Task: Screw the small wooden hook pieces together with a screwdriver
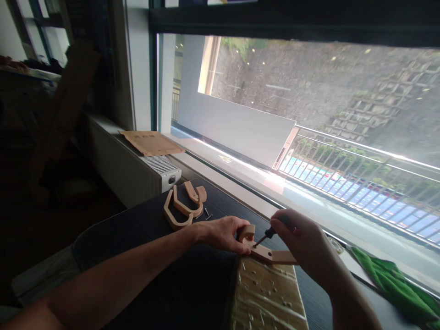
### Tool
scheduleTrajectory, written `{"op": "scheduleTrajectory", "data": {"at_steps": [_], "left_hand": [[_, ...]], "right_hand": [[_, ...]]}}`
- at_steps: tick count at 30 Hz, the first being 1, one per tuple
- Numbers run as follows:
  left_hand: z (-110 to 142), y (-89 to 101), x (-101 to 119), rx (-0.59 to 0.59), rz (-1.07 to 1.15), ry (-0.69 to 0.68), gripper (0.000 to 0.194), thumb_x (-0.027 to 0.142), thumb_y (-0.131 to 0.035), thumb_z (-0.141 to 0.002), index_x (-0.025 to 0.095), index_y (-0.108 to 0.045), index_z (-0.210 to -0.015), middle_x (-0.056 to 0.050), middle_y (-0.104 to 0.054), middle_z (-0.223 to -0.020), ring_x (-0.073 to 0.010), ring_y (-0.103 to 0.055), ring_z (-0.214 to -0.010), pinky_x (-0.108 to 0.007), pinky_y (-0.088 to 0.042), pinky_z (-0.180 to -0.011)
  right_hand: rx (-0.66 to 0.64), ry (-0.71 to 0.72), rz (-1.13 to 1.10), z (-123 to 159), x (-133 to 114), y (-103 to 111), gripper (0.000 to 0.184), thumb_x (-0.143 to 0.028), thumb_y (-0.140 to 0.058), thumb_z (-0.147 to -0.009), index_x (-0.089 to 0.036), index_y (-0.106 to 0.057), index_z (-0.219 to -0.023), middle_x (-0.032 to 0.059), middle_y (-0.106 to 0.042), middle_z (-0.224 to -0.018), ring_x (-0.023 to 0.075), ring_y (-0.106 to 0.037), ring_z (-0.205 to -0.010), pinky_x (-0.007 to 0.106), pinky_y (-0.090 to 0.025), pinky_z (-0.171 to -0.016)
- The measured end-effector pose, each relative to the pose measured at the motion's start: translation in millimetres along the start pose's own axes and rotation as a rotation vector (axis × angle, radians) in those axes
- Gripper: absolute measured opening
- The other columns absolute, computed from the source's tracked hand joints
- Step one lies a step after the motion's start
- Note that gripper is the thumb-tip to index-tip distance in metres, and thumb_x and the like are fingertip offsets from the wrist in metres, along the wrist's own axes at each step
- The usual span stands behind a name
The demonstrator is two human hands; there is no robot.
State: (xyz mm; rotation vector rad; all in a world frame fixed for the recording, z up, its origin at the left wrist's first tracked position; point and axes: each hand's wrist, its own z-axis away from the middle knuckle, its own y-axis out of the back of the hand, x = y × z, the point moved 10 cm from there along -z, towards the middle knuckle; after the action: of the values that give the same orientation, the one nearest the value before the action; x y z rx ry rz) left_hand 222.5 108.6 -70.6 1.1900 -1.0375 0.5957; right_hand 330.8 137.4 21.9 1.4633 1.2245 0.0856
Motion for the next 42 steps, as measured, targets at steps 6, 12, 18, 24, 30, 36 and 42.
{"op": "scheduleTrajectory", "data": {"at_steps": [6, 12, 18, 24, 30, 36, 42], "left_hand": [[0, 1.0, 1, 0.001, -0.005, -0.006, 0.028, 0.027, -0.07, -0.069, 0.018, -0.059, -0.093, 0.002, -0.06, -0.082, -0.0139, -0.056, -0.075, -0.022, -0.043, -0.066], [-1, -0.9, 0, -0.007, 0.005, -0.013, 0.028, 0.027, -0.069, -0.069, 0.017, -0.058, -0.093, 0.003, -0.059, -0.079, -0.0127, -0.055, -0.07, -0.021, -0.042, -0.063], [-1, -0.6, 0, 0.002, -0.001, -0.002, 0.028, 0.027, -0.069, -0.069, 0.018, -0.059, -0.094, 0.003, -0.059, -0.078, -0.0131, -0.055, -0.071, -0.021, -0.042, -0.063], [0, 1.2, 0, 0.009, -0.01, -0.001, 0.027, 0.026, -0.07, -0.068, 0.018, -0.06, -0.092, 0.003, -0.06, -0.08, -0.0136, -0.056, -0.073, -0.021, -0.043, -0.065], [0, 0.6, 2, -0.001, -0.009, -0.006, 0.028, 0.027, -0.07, -0.069, 0.018, -0.059, -0.093, 0.002, -0.06, -0.08, -0.0141, -0.056, -0.074, -0.022, -0.043, -0.065], [0, 0.1, 1, -0.002, -0.009, 0.002, 0.028, 0.027, -0.069, -0.07, 0.017, -0.059, -0.094, 0.003, -0.06, -0.079, -0.0133, -0.056, -0.071, -0.022, -0.043, -0.063], [0, 1.0, 1, 0.001, -0.008, -0.012, 0.027, 0.026, -0.07, -0.069, 0.017, -0.059, -0.092, 0.003, -0.06, -0.08, -0.0129, -0.056, -0.072, -0.021, -0.043, -0.064]], "right_hand": [[0.124, -0.09, 0.049, -2, 11, 10, 0.032, -0.049, -0.049, -0.084, -0.02, -0.062, -0.078, 0.0041, -0.069, -0.068, 0.02, -0.062, -0.066, 0.032, -0.047, -0.065], [0.061, -0.031, 0.094, 2, -4, 4, 0.028, -0.046, -0.05, -0.084, -0.021, -0.063, -0.089, 0.0019, -0.068, -0.069, 0.0168, -0.059, -0.06, 0.028, -0.044, -0.056], [-0.026, 0.01, 0.09, 4, -13, -4, 0.021, -0.042, -0.052, -0.083, -0.023, -0.061, -0.085, -0.0005, -0.064, -0.066, 0.0141, -0.054, -0.056, 0.026, -0.042, -0.052], [0.073, -0.091, 0.08, -3, 12, 6, 0.029, -0.048, -0.048, -0.084, -0.021, -0.06, -0.082, 0.0035, -0.069, -0.071, 0.019, -0.061, -0.064, 0.03, -0.044, -0.059], [0.087, -0.11, 0.098, 3, -1, 6, 0.025, -0.045, -0.048, -0.085, -0.024, -0.057, -0.094, 0.0, -0.067, -0.068, 0.0163, -0.056, -0.057, 0.028, -0.041, -0.054], [-0.023, -0.053, 0.085, 4, -10, -4, 0.02, -0.042, -0.051, -0.084, -0.023, -0.058, -0.084, 0.0004, -0.067, -0.069, 0.0163, -0.058, -0.062, 0.027, -0.042, -0.057], [0.104, -0.098, 0.072, 0, 10, 9, 0.028, -0.047, -0.049, -0.084, -0.02, -0.058, -0.08, 0.0019, -0.066, -0.065, 0.0169, -0.058, -0.059, 0.029, -0.042, -0.057]]}}
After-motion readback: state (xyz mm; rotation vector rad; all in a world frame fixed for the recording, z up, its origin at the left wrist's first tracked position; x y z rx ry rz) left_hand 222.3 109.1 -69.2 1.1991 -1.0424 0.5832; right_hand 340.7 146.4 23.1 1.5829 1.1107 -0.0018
